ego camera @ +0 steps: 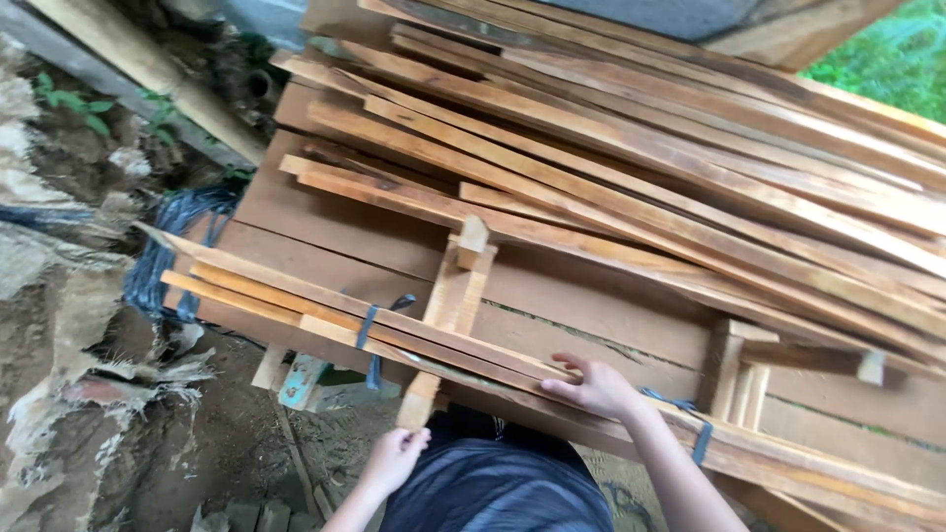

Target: Organizing thin wood strips and bundling them together using plastic ties on a wooden stand.

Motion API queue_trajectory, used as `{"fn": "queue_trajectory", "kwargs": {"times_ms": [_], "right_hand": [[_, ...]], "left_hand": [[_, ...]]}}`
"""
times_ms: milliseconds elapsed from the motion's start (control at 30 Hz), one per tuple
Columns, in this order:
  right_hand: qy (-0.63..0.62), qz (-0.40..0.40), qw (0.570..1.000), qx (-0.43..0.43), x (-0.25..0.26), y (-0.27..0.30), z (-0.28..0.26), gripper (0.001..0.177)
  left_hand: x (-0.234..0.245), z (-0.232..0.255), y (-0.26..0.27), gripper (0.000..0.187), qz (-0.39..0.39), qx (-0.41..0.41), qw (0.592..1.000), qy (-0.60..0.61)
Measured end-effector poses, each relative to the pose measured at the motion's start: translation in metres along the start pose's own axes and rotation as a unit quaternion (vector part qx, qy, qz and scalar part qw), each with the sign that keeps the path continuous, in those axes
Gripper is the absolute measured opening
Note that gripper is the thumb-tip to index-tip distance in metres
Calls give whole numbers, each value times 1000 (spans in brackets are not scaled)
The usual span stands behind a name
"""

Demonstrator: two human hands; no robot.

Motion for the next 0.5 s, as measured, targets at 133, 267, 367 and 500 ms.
{"fn": "queue_trajectory", "kwargs": {"times_ms": [133,267,367,500], "right_hand": [[75,-26,996,-28,-1,2,35,98],[-4,-198,980,-27,-25,-24,48,118],[-72,-199,977,5,-35,-57,67,116],[-64,-131,989,30,-22,-43,57,111]], "left_hand": [[-71,78,5,38,-98,-66,993,17],[-124,165,18,98,-200,98,935,274],[-144,209,22,101,-215,173,834,477],[-154,215,35,104,-161,240,746,600]]}}
Point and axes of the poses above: each hand's wrist, its own y-axis away from the middle knuckle, its own x-axis out of the back of the hand, z = x × y, the point moved 8 cm from there along -y, towards the middle knuckle, and after that the axes turned 1 degree about y, right-handed, at the moved point
